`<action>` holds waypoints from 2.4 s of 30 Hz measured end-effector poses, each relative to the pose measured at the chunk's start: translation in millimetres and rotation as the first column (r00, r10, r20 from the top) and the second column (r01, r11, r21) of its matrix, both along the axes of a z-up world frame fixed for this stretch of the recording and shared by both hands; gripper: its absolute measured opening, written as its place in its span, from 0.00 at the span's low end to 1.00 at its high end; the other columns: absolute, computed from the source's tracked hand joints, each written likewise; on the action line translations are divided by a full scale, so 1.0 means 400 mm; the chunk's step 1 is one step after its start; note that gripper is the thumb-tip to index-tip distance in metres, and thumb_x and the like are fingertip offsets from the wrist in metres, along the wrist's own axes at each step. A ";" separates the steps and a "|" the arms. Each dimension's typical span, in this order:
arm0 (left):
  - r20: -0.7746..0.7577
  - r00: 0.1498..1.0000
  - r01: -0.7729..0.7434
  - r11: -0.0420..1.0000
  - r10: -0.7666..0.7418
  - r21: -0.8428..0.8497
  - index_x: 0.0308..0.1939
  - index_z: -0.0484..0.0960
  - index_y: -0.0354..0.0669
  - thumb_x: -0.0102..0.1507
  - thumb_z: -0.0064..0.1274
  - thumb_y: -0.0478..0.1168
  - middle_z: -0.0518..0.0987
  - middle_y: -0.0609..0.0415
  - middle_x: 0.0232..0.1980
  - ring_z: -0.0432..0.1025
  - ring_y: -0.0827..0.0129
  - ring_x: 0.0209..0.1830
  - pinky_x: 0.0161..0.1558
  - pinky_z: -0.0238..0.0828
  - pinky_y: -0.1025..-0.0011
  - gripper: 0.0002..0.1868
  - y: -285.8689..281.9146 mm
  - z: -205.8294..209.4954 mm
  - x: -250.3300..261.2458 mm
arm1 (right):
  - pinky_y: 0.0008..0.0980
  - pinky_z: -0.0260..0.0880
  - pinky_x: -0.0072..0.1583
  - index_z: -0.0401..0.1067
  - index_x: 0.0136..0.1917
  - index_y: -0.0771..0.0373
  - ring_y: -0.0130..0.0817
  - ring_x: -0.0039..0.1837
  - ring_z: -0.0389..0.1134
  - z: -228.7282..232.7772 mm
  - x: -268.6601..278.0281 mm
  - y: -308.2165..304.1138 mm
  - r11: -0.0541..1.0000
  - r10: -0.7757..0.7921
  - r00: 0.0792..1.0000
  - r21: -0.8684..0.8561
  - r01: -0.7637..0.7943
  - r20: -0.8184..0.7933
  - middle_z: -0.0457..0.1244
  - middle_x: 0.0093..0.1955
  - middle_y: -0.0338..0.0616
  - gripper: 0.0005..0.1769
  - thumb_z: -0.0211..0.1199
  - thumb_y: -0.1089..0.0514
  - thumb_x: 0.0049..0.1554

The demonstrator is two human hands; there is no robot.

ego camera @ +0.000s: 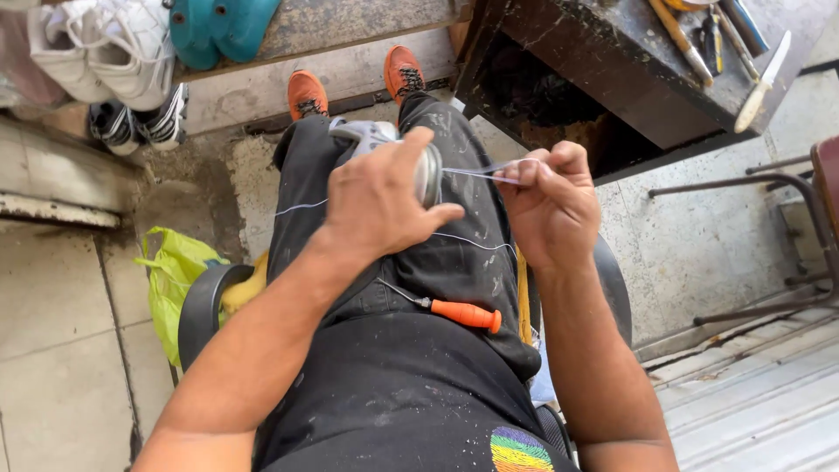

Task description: Stitching the sole of a sneaker using a hook needle and thread

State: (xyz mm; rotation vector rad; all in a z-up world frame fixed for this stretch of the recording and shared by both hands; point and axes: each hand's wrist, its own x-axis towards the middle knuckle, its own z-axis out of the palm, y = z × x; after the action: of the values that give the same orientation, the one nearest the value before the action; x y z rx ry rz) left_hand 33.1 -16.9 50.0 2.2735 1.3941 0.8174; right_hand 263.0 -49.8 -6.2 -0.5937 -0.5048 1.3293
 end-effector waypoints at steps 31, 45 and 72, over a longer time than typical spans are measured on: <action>-0.167 0.980 -0.088 0.989 0.107 0.119 0.48 0.86 0.56 0.51 0.61 0.66 0.79 0.51 0.28 0.80 0.51 0.32 0.37 0.77 0.53 0.28 0.019 -0.067 -0.072 | 0.70 0.64 0.65 0.37 0.83 0.53 0.75 0.64 0.67 0.207 -0.144 0.011 0.722 0.613 -0.378 -0.686 -0.088 0.694 0.66 0.57 0.74 0.76 0.87 0.47 0.37; 0.816 0.507 0.084 0.927 0.277 -0.367 0.52 0.78 0.42 0.61 0.57 0.31 0.57 0.63 0.20 0.53 0.80 0.18 0.23 0.59 0.75 0.15 0.057 -0.201 -0.314 | 0.28 0.75 0.65 0.73 0.37 0.60 0.35 0.69 0.66 0.205 0.174 -0.213 0.989 -0.002 0.713 -0.106 0.106 0.701 0.64 0.65 0.48 0.14 0.53 0.69 0.61; 0.515 -0.336 -0.832 0.008 0.789 -0.554 0.36 0.72 0.48 0.59 0.53 0.33 0.62 0.59 0.23 0.50 0.75 0.17 0.20 0.39 0.70 0.06 -0.352 -0.199 -1.098 | 0.43 0.70 0.48 0.67 0.34 0.63 0.37 0.37 0.65 0.336 0.052 -0.230 0.830 0.161 0.642 0.250 -0.500 0.750 0.60 0.31 0.41 0.19 0.50 0.52 0.64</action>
State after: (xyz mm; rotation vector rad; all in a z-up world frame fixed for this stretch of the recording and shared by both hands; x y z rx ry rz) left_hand -406.1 -157.8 -29.6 0.0014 2.2953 1.8989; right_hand 283.9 -142.0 128.2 -0.6318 -1.5954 1.2381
